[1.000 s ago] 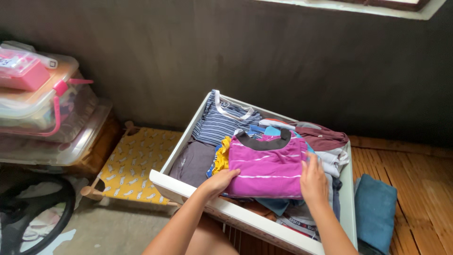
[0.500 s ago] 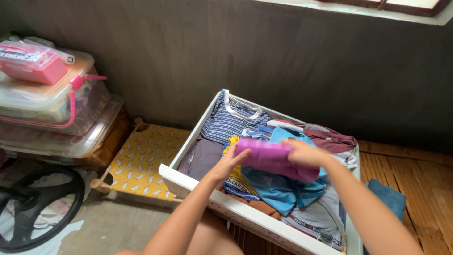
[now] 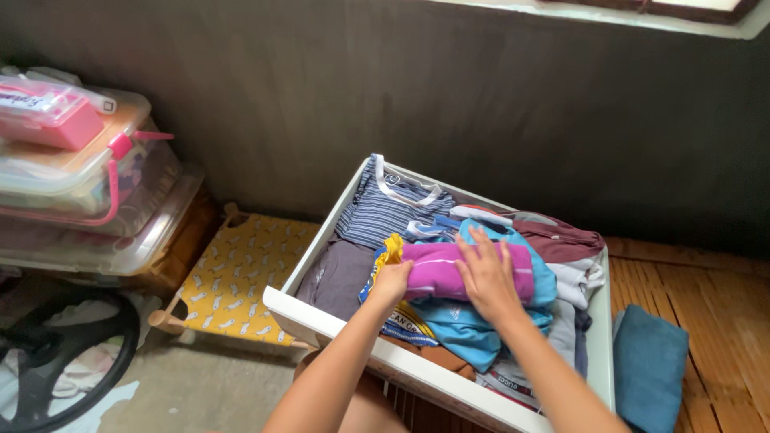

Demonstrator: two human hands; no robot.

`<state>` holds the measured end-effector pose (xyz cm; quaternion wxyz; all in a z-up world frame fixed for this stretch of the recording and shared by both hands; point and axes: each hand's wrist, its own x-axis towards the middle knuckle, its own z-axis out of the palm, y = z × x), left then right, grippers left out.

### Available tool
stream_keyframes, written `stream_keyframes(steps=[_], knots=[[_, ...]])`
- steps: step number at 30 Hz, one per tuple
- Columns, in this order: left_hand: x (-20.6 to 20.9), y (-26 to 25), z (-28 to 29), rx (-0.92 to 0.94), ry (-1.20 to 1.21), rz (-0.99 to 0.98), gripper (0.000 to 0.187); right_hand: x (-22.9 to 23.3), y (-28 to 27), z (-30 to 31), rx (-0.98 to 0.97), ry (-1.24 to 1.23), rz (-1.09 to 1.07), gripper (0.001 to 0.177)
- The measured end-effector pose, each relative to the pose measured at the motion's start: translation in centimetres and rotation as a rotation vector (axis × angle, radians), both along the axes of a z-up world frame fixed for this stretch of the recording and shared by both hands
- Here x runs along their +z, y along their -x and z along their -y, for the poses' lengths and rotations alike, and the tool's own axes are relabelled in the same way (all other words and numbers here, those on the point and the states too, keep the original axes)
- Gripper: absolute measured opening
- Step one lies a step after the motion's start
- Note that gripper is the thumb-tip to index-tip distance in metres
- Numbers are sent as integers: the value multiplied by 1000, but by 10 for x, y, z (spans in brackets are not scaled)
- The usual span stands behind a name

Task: The person folds various garments from a white drawer, including a blue shirt, a striped towel, a dark blue t-shirt, a pink striped shirt, and a yellow t-shirt. Each item is smoothed and folded by hand and placed back into the drawer.

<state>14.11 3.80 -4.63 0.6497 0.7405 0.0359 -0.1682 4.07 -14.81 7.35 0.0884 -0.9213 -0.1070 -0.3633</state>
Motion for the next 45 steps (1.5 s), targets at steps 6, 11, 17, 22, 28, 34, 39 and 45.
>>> stream_keyframes(steps=[6, 11, 17, 22, 28, 34, 39, 45], knots=[[20, 65, -18, -66, 526, -425, 47, -25, 82, -28, 5, -1923, -433, 33], [50, 162, -8, -306, 588, -382, 43, -6, 110, -31, -165, -2423, -566, 47], [82, 199, -4, -644, 503, -163, 28, 16, 138, 37, -168, -2045, -644, 54], [96, 165, 5, -590, 416, -207, 26, 31, 173, 179, -320, -1913, -418, 56], [97, 130, 29, -560, 398, -151, 28, -38, 205, 314, -446, -1940, -408, 56], [81, 123, 42, -508, 317, -181, 27, -129, 226, 327, -568, -1725, -321, 68], [70, 122, 49, -485, 257, -190, 25, -119, 224, 328, -405, -1720, -152, 85], [64, 121, 66, -490, 274, -189, 24, -104, 198, 312, -977, -1071, -466, 87]])
